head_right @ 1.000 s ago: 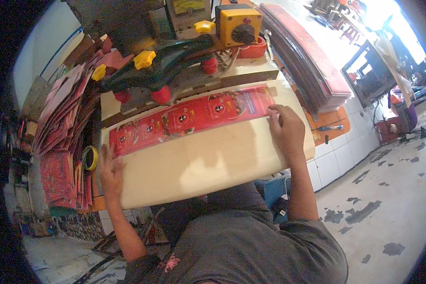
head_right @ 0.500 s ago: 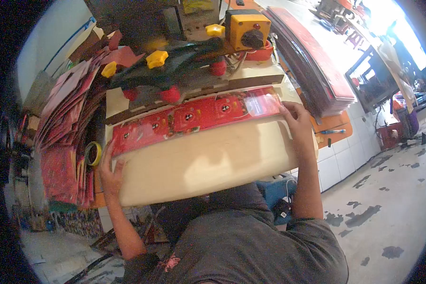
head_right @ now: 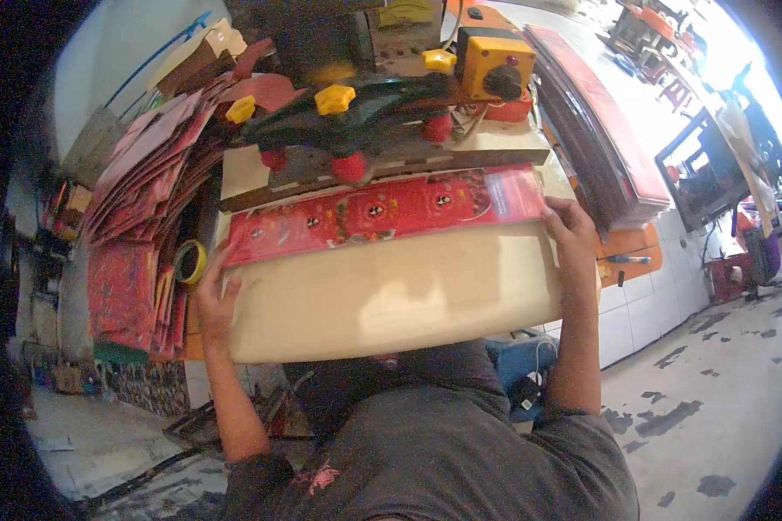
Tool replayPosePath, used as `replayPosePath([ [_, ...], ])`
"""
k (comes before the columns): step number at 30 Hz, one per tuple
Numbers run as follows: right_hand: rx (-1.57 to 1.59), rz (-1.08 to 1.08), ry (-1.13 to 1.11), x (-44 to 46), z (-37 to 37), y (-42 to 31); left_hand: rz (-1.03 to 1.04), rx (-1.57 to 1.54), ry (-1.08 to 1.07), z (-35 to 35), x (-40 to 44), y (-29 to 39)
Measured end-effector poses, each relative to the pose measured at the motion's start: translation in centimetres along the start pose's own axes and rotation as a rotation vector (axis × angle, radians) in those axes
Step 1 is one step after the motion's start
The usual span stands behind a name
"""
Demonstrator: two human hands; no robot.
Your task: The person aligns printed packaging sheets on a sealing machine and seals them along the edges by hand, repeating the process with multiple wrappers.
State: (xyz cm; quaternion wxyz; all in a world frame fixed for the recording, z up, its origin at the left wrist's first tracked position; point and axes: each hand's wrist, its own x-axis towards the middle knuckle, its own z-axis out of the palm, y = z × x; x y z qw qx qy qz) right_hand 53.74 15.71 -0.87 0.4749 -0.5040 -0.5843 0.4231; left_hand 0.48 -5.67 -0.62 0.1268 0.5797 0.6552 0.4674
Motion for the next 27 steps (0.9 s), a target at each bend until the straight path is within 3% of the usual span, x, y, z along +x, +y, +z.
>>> replayPosePath([
  [9, 0.119, 0.018, -0.001, -0.8, -0.1, -0.3, 0.006, 0.113, 0.012, -0.1, 0.0, 0.3],
  [15, 0.258, -0.057, 0.045, -1.2, -1.1, 0.6, -0.060, -0.078, 0.040, -0.1, -0.1, 1.5],
  [19, 0.302, -0.067, 0.044, -1.7, -1.1, 0.5, -0.196, -0.363, 0.258, 0.2, -0.3, -0.5],
  [24, -0.056, -0.100, -0.099, -1.9, 0.3, -0.5, -0.358, -0.493, 0.551, -1.1, -0.6, -3.1],
  [27, -0.107, -0.120, -0.124, -2.2, 0.9, -1.1, -0.291, -0.555, 0.642, -1.1, -0.6, -3.0],
])
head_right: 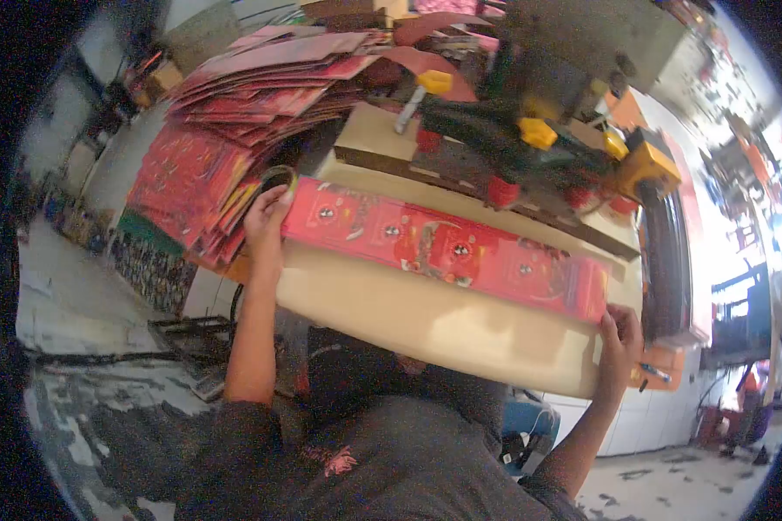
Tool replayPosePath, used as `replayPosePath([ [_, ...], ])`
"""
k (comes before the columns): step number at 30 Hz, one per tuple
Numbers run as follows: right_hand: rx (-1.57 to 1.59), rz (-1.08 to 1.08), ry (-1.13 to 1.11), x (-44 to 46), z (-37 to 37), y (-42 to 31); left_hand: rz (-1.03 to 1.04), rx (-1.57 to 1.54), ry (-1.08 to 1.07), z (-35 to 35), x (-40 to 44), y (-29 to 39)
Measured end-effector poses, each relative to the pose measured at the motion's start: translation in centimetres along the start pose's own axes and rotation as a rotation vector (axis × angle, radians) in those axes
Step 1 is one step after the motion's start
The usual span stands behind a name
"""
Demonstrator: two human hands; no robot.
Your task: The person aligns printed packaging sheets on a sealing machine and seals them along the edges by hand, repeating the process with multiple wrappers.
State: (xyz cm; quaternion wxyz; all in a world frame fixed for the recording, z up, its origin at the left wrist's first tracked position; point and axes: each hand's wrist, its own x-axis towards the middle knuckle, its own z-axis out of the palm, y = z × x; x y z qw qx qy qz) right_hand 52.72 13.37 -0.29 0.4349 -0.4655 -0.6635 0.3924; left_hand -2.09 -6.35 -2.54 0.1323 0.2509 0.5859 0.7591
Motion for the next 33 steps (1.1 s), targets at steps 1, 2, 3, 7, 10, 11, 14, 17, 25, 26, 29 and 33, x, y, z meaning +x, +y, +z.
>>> replayPosePath([
  [1, 0.001, -0.011, -0.021, -0.1, -0.4, 0.3, -0.060, -0.064, -0.026, 0.3, -0.2, 0.6],
  [2, 0.047, -0.001, -0.047, 0.0, -1.2, 0.8, -0.118, -0.131, -0.059, 0.4, -0.4, 1.0],
  [3, 0.093, 0.008, -0.066, 0.1, -1.7, 1.3, -0.111, -0.137, -0.049, 0.4, -0.3, 1.0],
  [7, -0.206, -0.228, 0.242, 0.4, -0.9, 1.2, -0.142, -0.090, -0.157, 0.2, -0.6, 1.2],
  [10, -0.257, -0.313, 0.277, 0.4, 0.9, -1.3, -0.119, -0.048, -0.204, 0.3, -0.9, 1.3],
  [11, -0.291, -0.337, 0.305, 0.2, 2.4, -3.2, -0.113, -0.070, -0.189, 0.5, -1.1, 1.6],
  [14, -0.234, -0.421, 0.011, -0.4, 8.0, -9.0, -0.087, -0.060, -0.199, 0.7, -1.4, 1.8],
  [17, -0.413, -0.594, -0.426, -0.7, 14.2, -13.7, -0.049, 0.030, -0.250, 0.7, -1.3, 1.4],
  [25, -0.448, -0.996, -0.701, 1.5, 30.2, -20.0, -0.065, 0.195, -0.324, 0.5, -2.0, 2.6],
  [26, -0.469, -1.044, -0.638, 2.4, 32.0, -19.9, -0.049, 0.183, -0.323, 0.5, -2.1, 2.4],
  [29, -0.517, -1.110, -0.561, 4.2, 35.5, -20.0, -0.015, 0.180, -0.325, 0.5, -2.2, 2.6],
  [33, -0.723, -1.068, -0.680, 5.1, 38.0, -20.2, 0.037, 0.196, -0.321, 0.3, -1.7, 1.5],
])
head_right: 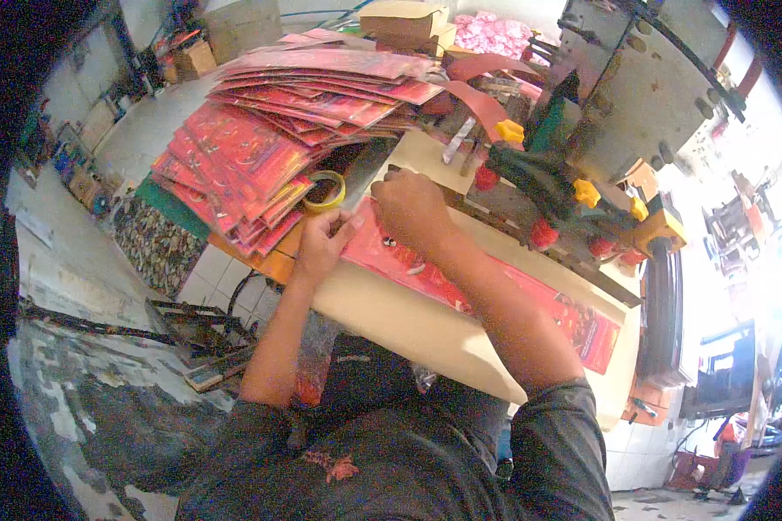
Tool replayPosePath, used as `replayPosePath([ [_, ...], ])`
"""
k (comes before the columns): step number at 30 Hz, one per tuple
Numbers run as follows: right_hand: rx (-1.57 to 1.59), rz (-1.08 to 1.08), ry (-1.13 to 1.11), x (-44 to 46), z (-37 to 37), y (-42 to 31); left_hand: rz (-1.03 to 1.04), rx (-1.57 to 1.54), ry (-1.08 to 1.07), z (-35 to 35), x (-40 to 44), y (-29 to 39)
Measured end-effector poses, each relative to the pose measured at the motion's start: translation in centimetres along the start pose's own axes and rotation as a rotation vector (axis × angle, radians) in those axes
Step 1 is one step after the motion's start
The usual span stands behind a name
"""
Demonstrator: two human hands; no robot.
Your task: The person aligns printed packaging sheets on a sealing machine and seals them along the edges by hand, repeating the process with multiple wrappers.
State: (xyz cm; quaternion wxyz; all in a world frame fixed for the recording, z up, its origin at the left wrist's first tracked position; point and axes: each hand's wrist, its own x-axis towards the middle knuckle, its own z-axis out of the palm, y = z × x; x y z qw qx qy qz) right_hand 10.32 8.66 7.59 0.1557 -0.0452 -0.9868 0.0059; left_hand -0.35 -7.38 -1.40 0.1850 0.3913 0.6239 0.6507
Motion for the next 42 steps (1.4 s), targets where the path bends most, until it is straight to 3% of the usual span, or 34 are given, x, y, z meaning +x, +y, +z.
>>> replayPosePath([
  [3, -0.064, -0.083, 0.140, 0.1, 0.9, -0.1, -0.012, -0.008, 0.007, 0.1, 0.0, -0.3],
  [16, -0.220, -0.101, 0.088, 0.8, 0.9, 0.0, 0.072, 0.096, 0.008, 0.0, 0.2, -0.2],
  [19, -0.197, -0.054, 0.112, 0.6, 1.2, -0.2, 0.110, 0.157, 0.012, -0.2, 0.2, -0.6],
  [22, -0.177, 0.015, 0.129, 0.4, 2.1, -0.3, -0.015, 0.134, -0.017, -0.1, -0.2, -0.4],
  [42, -0.074, 0.290, 0.153, 0.4, 3.7, -2.3, 0.073, 0.204, 0.046, 0.1, 0.3, 0.3],
])
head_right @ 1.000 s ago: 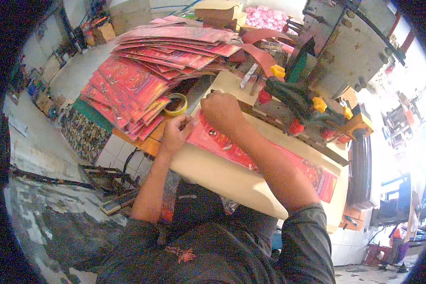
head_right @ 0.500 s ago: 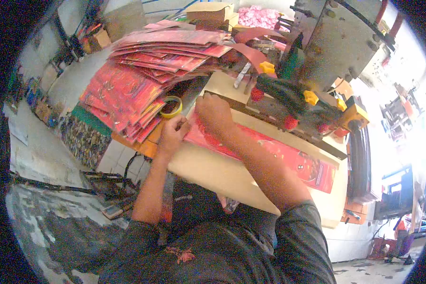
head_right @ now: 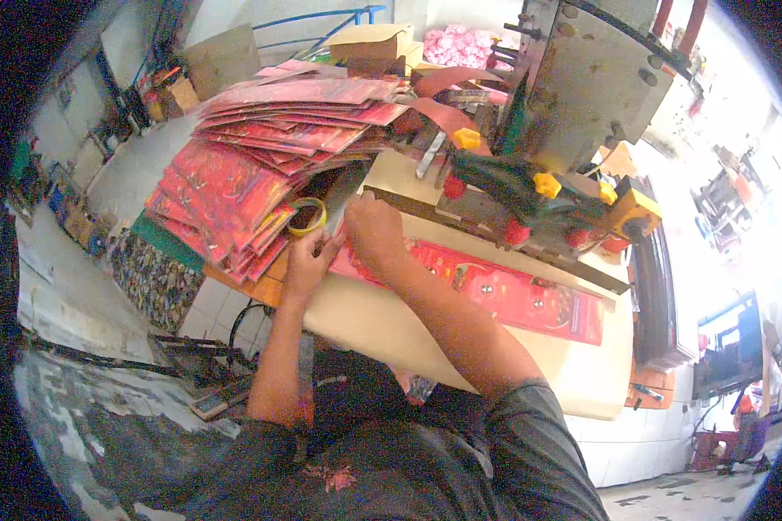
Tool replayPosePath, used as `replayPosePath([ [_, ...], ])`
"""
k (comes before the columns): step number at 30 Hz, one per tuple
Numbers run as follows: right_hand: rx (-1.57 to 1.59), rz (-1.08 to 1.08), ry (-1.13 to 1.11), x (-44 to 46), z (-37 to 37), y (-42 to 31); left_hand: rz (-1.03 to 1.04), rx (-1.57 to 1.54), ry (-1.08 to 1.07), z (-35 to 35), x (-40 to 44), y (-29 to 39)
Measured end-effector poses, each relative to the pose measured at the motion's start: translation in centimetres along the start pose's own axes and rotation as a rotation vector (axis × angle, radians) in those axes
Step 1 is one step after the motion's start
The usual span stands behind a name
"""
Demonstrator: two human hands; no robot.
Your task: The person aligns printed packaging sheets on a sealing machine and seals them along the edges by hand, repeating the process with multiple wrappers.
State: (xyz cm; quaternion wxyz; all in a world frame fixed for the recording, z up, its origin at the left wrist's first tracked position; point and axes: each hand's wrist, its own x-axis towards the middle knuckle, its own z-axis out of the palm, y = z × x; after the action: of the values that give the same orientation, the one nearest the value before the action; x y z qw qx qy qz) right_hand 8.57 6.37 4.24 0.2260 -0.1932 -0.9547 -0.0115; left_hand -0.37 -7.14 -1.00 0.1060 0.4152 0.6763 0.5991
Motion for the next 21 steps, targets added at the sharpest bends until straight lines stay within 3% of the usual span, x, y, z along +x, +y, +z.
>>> replayPosePath([
  [7, 0.071, -0.074, 0.186, 0.3, 0.0, 0.7, -0.095, -0.070, -0.024, -0.4, 0.0, 0.0],
  [12, 0.013, -0.210, 0.040, -0.9, -1.7, 1.2, -0.200, -0.532, -0.133, 0.5, 0.1, 1.5],
  [13, 0.012, -0.211, 0.040, -1.2, -1.7, 1.2, -0.199, -0.533, -0.132, 0.1, 0.2, 1.2],
  [15, -0.011, -0.277, 0.028, -1.8, -1.7, 1.2, -0.202, -0.201, -0.374, -1.4, 0.2, 0.3],
  [21, 0.024, -0.294, -0.006, -1.6, -2.1, 1.7, -0.060, -0.369, -0.289, -0.1, 0.1, -2.5],
])
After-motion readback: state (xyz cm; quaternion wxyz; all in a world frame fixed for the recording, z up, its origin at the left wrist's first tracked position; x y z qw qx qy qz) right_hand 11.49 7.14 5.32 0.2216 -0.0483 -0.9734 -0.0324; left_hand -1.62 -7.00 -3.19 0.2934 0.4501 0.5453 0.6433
